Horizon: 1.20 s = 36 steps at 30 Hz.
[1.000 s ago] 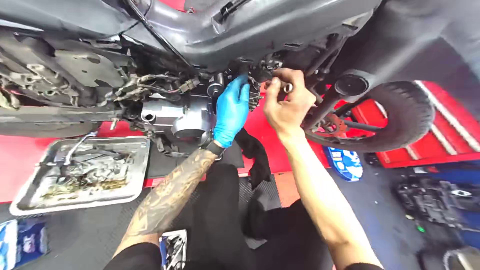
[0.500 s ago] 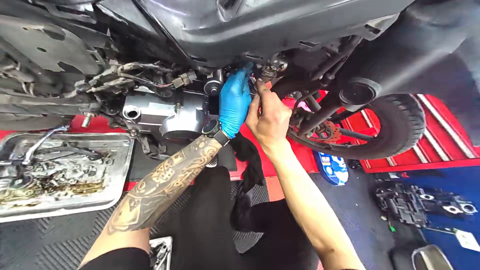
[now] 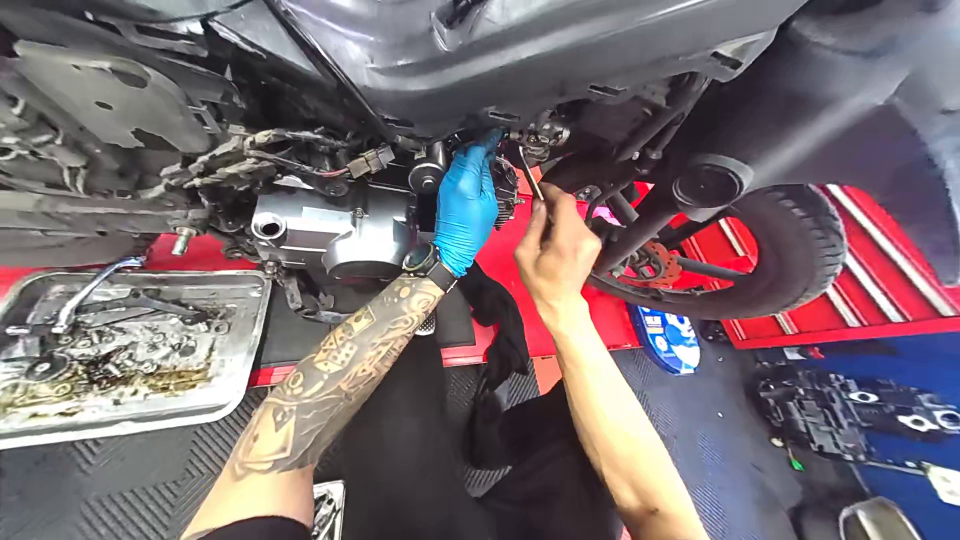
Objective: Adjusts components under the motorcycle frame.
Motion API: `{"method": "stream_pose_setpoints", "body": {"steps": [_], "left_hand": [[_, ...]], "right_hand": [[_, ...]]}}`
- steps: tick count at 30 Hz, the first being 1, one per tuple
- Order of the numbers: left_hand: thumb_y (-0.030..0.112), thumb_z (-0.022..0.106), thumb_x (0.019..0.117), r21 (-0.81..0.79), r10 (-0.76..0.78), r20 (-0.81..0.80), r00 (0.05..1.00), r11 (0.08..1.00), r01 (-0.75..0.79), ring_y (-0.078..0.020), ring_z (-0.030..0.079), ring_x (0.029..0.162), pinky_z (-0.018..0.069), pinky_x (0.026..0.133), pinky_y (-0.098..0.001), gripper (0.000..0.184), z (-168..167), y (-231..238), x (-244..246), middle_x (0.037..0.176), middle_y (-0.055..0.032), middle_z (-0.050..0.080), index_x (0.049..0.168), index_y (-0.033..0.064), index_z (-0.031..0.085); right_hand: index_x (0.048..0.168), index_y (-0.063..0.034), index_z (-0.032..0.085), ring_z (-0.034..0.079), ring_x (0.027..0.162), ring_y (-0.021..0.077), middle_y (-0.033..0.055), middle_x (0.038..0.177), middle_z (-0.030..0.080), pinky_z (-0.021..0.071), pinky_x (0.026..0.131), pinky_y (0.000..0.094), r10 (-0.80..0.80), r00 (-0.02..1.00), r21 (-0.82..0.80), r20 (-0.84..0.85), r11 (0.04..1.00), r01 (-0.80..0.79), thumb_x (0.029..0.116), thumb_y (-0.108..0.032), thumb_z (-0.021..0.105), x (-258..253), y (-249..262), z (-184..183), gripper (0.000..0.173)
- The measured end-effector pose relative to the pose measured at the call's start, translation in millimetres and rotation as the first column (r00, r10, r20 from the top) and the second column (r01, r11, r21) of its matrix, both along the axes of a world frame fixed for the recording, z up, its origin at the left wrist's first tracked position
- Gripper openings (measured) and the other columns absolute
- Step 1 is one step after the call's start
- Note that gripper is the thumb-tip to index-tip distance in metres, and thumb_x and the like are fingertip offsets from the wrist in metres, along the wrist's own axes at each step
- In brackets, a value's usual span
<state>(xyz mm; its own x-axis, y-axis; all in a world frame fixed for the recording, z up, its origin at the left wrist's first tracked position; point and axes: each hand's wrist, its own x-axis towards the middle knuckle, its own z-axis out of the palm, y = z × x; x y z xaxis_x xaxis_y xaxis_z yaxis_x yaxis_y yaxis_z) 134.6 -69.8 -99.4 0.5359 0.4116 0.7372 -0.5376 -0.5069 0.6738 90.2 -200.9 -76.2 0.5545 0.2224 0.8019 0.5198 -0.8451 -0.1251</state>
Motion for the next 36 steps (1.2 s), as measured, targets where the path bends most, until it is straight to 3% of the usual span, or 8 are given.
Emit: {"method": "stream_pose_setpoints", "body": {"steps": [7, 11, 15, 19, 23, 27, 31, 36], "left_hand": [[-0.002, 0.045, 0.1017, 0.012, 0.007, -0.053, 0.999, 1.0, -0.006, -0.025, 0.069, 0.114, 0.0514, 0.105, -0.0342, 0.035, 1.9, 0.5, -3.6, 0.117, -0.0175, 0.073, 0.127, -0.0001, 0.07], [-0.001, 0.047, 0.1008, 0.014, -0.022, -0.06, 0.998, 1.0, 0.023, -0.0268, 0.069, 0.115, 0.0517, 0.105, -0.0353, 0.034, 1.3, 2.8, -4.8, 0.118, -0.0187, 0.072, 0.126, 0.0005, 0.07], [-0.003, 0.049, 0.0989, 0.015, -0.016, -0.044, 0.999, 1.0, 0.017, -0.0279, 0.069, 0.114, 0.0523, 0.104, -0.0368, 0.037, -2.5, 0.9, -1.9, 0.118, -0.0183, 0.073, 0.127, 0.0023, 0.071], [-0.005, 0.049, 0.0972, 0.074, -0.044, -0.071, 0.997, 0.996, 0.049, -0.0281, 0.067, 0.119, 0.0522, 0.105, -0.0383, 0.044, -5.0, 6.0, -1.4, 0.126, -0.0174, 0.07, 0.135, 0.0065, 0.068], [-0.005, 0.046, 0.0984, 0.044, -0.032, -0.05, 0.998, 0.998, 0.034, -0.0254, 0.067, 0.12, 0.051, 0.107, -0.0349, 0.044, -5.1, 2.3, -3.1, 0.126, -0.016, 0.071, 0.134, 0.0076, 0.069], [-0.003, 0.046, 0.0997, 0.031, -0.016, -0.028, 0.999, 0.999, 0.017, -0.0262, 0.068, 0.117, 0.0522, 0.105, -0.0356, 0.041, -7.1, 1.1, -0.4, 0.124, -0.0168, 0.071, 0.133, 0.0065, 0.069], [-0.002, 0.045, 0.1002, 0.047, -0.046, -0.085, 0.995, 0.998, 0.05, -0.0274, 0.066, 0.12, 0.0516, 0.106, -0.0371, 0.043, -5.1, 4.4, -3.9, 0.129, -0.018, 0.068, 0.136, 0.007, 0.067], [-0.001, 0.046, 0.0998, 0.039, -0.073, -0.116, 0.991, 0.996, 0.078, -0.0283, 0.066, 0.122, 0.0514, 0.106, -0.0376, 0.043, -3.8, 5.2, -3.8, 0.131, -0.019, 0.067, 0.137, 0.0066, 0.066]], "right_hand": [[0.106, -0.0076, 0.071, 0.061, 0.053, 0.0262, 0.0097, 0.07, 0.065, 0.0441, 0.044, 0.0454, -0.046, 0.991, -0.225, -0.122, 0.974, 0.018, 0.1019, -0.019, 0.054, -15.6, 14.9, 66.9, 0.02], [0.092, -0.0077, 0.066, 0.067, 0.065, 0.0337, 0.0128, 0.069, 0.064, 0.0457, 0.05, 0.0507, -0.186, 0.975, -0.301, -0.122, 0.943, 0.142, 0.1016, -0.021, 0.05, -13.5, 37.5, 81.8, 0.024], [0.093, -0.0041, 0.062, 0.066, 0.062, 0.0365, 0.0151, 0.068, 0.061, 0.0476, 0.048, 0.0506, -0.298, 0.931, -0.342, -0.211, 0.915, 0.215, 0.1007, -0.022, 0.049, -24.0, 45.4, 56.9, 0.023], [0.11, -0.001, 0.061, 0.072, 0.079, 0.0391, 0.0181, 0.081, 0.068, 0.0549, 0.063, 0.0554, -0.341, 0.82, -0.35, -0.461, 0.918, 0.185, 0.1007, -0.022, 0.051, 0.2, 48.2, 28.3, 0.025], [0.102, -0.0057, 0.063, 0.069, 0.066, 0.0361, 0.0138, 0.071, 0.065, 0.051, 0.052, 0.0534, -0.329, 0.88, -0.378, -0.343, 0.906, 0.192, 0.1012, -0.024, 0.049, -14.1, 25.8, 20.6, 0.023], [0.11, -0.0076, 0.065, 0.066, 0.063, 0.0349, 0.0135, 0.074, 0.065, 0.0479, 0.048, 0.0521, -0.264, 0.948, -0.332, -0.177, 0.923, 0.195, 0.1067, -0.026, 0.043, -30.4, 16.7, 55.5, 0.03], [0.098, -0.008, 0.068, 0.069, 0.074, 0.039, 0.0162, 0.076, 0.066, 0.0469, 0.055, 0.0564, -0.264, 0.943, -0.4, -0.203, 0.901, 0.166, 0.1025, -0.026, 0.048, -19.7, 29.4, 93.8, 0.028], [0.09, -0.0091, 0.07, 0.07, 0.08, 0.0371, 0.0144, 0.081, 0.07, 0.0475, 0.059, 0.0576, -0.314, 0.924, -0.446, -0.217, 0.874, 0.192, 0.0979, -0.028, 0.049, -9.2, 44.5, 106.7, 0.03]]}}
